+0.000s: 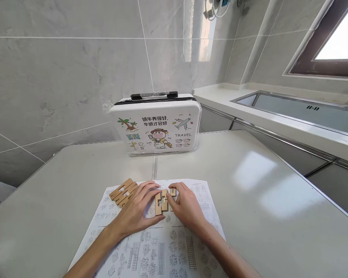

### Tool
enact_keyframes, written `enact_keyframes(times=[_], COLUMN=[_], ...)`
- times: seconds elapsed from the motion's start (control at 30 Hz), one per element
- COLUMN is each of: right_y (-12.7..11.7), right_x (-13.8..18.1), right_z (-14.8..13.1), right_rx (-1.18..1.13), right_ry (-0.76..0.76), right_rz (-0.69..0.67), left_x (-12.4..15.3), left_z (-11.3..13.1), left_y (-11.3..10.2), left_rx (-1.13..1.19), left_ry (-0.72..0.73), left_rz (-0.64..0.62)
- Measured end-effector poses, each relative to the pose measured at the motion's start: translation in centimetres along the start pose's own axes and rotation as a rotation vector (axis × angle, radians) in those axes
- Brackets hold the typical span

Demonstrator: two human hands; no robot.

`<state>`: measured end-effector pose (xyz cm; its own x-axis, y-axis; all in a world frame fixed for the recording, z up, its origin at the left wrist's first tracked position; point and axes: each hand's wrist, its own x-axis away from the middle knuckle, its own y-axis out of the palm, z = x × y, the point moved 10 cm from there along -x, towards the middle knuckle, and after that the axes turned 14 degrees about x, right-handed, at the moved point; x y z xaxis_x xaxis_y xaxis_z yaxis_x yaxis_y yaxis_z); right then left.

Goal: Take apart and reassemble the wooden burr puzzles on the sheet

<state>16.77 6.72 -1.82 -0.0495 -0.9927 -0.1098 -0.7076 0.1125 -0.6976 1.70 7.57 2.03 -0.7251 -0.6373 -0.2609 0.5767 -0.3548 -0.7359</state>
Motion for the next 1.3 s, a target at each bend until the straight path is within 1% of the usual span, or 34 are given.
enact_keyframes(times=[0.3, 0.47, 0.57, 0.67, 0.73, 0.8, 0.9, 1.13, 1.23, 1.3], right_y=[-0.1, 0.3, 1.1, 1.9, 2.1, 2.1, 2.0, 0.7, 0.4, 0.4], right_x=[0.3, 0.4, 0.6, 1.0, 1.4, 1.5, 1.4, 0.4, 0.2, 0.2], right_z=[-1.3, -1.7, -2.2, -3.6, -4.5, -4.8, -4.2, -2.2, -1.8, -1.6], right_rx=[-0.018, -0.103, -0.219, -0.348, -0.393, -0.414, -0.403, -0.309, -0.294, -0.283], right_ry=[-0.070, -0.098, -0.100, -0.173, -0.239, -0.261, -0.221, -0.049, -0.027, -0.022], right_rz=[-0.025, -0.047, -0.130, -0.241, -0.279, -0.291, -0.262, -0.133, -0.107, -0.097], left_x=[0.0, -0.1, -0.2, -0.3, -0.4, -0.4, -0.4, -0.2, -0.2, -0.3], left_z=[0.2, 0.5, 0.7, 0.9, 0.8, 0.8, 0.7, -0.2, -0.6, -1.2], left_y=[0.1, 0.0, -0.5, -1.3, -1.7, -2.0, -2.4, -3.4, -3.7, -4.4], left_rx=[0.049, 0.056, 0.045, 0.007, -0.016, -0.027, -0.032, -0.092, -0.112, -0.116], left_ry=[0.019, 0.016, 0.032, 0.038, 0.030, 0.029, 0.031, 0.027, 0.011, -0.009], left_rz=[0.008, 0.029, 0.054, 0.059, 0.048, 0.040, 0.052, 0.084, 0.081, 0.092])
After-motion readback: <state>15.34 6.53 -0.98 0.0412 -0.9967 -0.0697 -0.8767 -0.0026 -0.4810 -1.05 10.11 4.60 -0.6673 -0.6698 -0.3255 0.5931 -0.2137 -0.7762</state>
